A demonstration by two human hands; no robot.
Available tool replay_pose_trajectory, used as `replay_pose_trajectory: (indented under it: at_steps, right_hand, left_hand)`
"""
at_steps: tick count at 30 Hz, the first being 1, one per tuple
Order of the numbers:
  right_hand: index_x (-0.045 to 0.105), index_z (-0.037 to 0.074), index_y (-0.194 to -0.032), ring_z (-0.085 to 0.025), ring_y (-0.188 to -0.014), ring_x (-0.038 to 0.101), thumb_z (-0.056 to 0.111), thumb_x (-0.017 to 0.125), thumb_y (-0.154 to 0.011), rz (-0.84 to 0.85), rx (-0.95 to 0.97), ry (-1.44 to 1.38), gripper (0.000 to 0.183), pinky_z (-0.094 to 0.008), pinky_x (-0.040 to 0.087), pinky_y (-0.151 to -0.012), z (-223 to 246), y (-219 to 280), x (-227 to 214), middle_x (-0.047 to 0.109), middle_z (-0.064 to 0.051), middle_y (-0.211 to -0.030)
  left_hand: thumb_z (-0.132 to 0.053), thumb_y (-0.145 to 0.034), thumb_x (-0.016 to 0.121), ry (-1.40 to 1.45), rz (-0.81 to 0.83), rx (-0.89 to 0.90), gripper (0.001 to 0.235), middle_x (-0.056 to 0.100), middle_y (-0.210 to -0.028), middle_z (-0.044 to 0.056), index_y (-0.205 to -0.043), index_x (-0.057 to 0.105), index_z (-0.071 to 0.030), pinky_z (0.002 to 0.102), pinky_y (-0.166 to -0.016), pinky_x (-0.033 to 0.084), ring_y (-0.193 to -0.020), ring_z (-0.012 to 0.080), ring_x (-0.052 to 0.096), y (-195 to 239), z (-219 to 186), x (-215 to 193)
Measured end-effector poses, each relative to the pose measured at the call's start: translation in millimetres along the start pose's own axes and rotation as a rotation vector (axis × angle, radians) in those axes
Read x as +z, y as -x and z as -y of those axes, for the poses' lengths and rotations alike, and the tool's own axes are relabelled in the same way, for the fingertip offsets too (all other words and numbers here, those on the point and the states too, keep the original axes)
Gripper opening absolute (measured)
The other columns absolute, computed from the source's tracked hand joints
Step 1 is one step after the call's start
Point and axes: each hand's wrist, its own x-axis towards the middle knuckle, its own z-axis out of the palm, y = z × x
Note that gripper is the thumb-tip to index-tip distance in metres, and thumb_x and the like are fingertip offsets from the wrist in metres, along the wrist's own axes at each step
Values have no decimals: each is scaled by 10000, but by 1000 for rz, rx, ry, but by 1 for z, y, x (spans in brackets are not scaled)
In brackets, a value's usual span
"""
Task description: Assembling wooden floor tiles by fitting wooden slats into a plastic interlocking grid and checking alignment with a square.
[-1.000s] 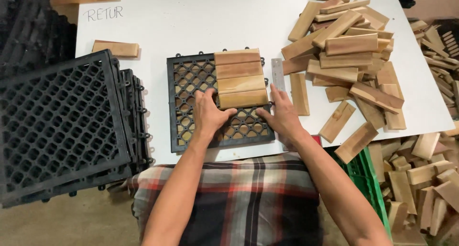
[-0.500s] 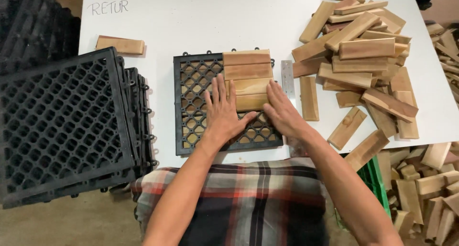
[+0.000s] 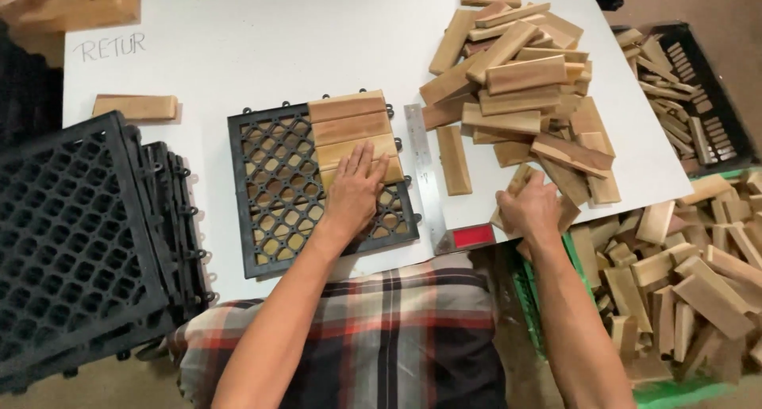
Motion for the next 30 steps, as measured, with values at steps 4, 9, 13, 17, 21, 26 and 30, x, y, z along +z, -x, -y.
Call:
replay_pose_trajectory:
  at_steps: [4,9,13,17,21,26,30]
  right_hand:
    - [579,101,-1251,-453,-1119,664,465,807,-706,-63,57,-242,695,-513,564,-900,-6,22,-20,662,-242,-1182]
    - [603,-12,-1265,-168,-851,631,143,836,-751,70,-102,-1079,586,-225,551,-689,33,86,-68,660,-188,-1079]
    - [664,7,-1163,-201,-873,688,81,901,-653,40,-384,-921,568,-289,571,-778,42,105,-59,726,-219,-1025]
    - [697,79,-1224,-321,-1013,721,146,903,-594,-13,-673,-522,665,-389,627,-826,54,97,-30,746,-164,-1099]
    - [744,67,-1200,-251,-826,716,150,941,-662,-68,-970,-627,578,-313,616,-700,79,94,-3,747,-133,-1045]
    - [716,22,-1245,-202,-867,680,11,923,-678,-64,-1008,-819,603,-273,621,-751,118,110,2,672,-118,-1152]
    - [699,-17,-1237,-220,-893,705,-28,920,-703,-35,-1061,-884,578,-303,639,-803,140,119,7,625,-119,-1162]
  left_hand:
    - [-466,-963,606,145,-51,51,643,452,-1566,218,-1492,533,-108,553,-1176,339,-1472,392,394,-16,-55,-10]
    - [-444,-956,715,1534,129,-437,720,642,-1344,255,-1540,458,-109,377,-894,621,-1145,327,700,-63,-134,-13]
    - [-298,-861,842,1710,55,-457,891,696,-1130,243,-1593,358,-140,307,-703,662,-884,245,756,-61,-129,-40]
    - [-48,-845,801,1518,-117,-522,467,749,-932,147,-1293,696,-127,291,-504,650,-691,171,736,-34,-77,-17]
    - [-13,-915,722,1640,-299,-616,375,718,-957,80,-1284,663,-43,335,-616,695,-736,152,725,6,-23,-58]
    - [-19,-913,736,1525,-280,-520,352,757,-971,56,-1259,700,-66,269,-714,678,-832,101,741,46,14,-97]
    - [-33,-889,771,1413,-280,-503,374,786,-990,69,-1255,717,-88,225,-736,652,-830,73,736,63,35,-121]
